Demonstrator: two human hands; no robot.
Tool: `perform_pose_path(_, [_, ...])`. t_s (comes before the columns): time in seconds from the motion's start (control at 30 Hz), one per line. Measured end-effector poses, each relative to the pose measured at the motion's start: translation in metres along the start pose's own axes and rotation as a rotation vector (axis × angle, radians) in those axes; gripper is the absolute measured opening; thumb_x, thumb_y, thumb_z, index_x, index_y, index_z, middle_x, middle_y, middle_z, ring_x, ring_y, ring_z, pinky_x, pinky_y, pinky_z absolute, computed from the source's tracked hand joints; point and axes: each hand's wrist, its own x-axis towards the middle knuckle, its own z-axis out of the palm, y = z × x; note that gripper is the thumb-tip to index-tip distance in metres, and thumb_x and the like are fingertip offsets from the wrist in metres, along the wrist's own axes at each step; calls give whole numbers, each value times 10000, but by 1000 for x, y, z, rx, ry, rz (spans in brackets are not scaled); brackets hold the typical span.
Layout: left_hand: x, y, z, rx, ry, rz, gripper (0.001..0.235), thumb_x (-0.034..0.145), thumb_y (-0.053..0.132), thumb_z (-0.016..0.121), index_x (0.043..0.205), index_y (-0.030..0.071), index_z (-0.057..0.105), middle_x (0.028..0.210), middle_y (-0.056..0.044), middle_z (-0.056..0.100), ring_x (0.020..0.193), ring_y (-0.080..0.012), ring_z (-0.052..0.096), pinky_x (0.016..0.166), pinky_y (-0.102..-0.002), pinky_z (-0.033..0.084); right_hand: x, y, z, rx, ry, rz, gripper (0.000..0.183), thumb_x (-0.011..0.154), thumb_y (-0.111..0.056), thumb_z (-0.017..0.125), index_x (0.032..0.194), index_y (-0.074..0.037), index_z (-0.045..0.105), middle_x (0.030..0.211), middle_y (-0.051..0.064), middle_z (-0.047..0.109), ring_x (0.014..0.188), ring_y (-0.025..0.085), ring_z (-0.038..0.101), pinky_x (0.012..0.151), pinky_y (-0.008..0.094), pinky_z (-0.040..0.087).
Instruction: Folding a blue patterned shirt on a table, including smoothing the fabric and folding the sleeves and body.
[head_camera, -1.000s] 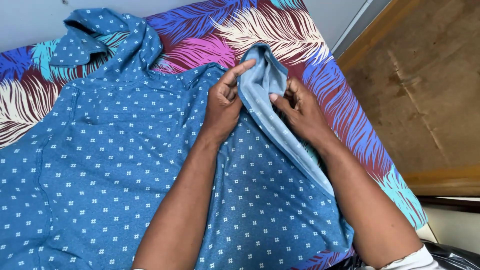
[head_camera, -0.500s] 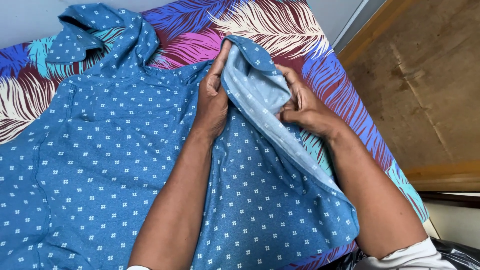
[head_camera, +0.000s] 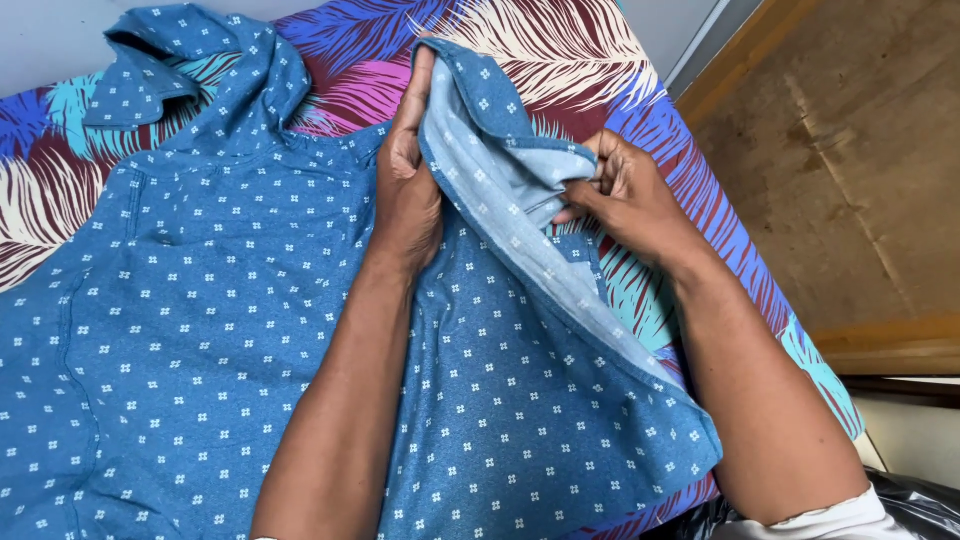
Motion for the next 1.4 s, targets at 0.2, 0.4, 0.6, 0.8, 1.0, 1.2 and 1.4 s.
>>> perform_pose_path(0.2, [6,10,-6,-112,22,14,808,974,204,778,1629,95,318,1692,-74,378,1532,-142,435,1299,-290,397,-7,-16,-7,148,43,93,276,937,-32,757,1071,-114,531,736,13,638,534,102,580,503,209,505])
perform_pose_path(0.4, [6,10,-14,-172,30,40,807,999,323,768,1633,98,321,1704,-90,369,1558,-182,425,1339,-334,377,-19,-26,-3,-172,-24,21,263,1034,-314,670,835,-146,637,727,-42,574,662,50,530,605,217,405])
perform_pose_path(0.6, [8,8,-15,-159,62,5,769,1000,199,748,1629,89,318,1696,-82,371,1531,-153,435,1310,-292,375,-16,-20,-1,-75,-33,61,197,1039,-366,599,1026,-171,569,847,-49,581,741,74,547,650,227,425])
perform_pose_path(0.8, [3,11,-11,49,-21,13,732,1045,251,701,1633,125,283,1716,-83,334,1580,-179,392,1317,-320,400,-20,-26,-12,-133,-104,213,604,801,-54,850,1270,-132,477,814,-37,417,668,48,455,561,222,467])
perform_pose_path(1.0, [-3,10,-12,419,-234,115,782,1145,32,656,1690,237,133,1801,-52,148,1710,-228,172,1443,-367,216,-25,-37,-25,-288,-113,298,572,704,-63,920,1195,-88,627,869,29,643,755,119,613,681,251,513])
perform_pose_path(1.2, [-8,9,-2,505,-379,121,945,1073,-162,553,1703,257,-13,1824,-64,-23,1746,-277,-3,1474,-416,101,-21,-37,6,-365,-8,-37,535,925,-150,718,1398,-75,481,1354,95,629,1184,190,613,903,289,528])
perform_pose_path(1.4, [-9,12,0,453,-319,93,892,1110,-102,581,1690,296,32,1824,-93,81,1735,-303,105,1417,-376,264,-13,-26,24,-355,-33,-90,620,1026,-88,547,1573,-145,262,1553,240,457,1427,296,466,1144,486,398])
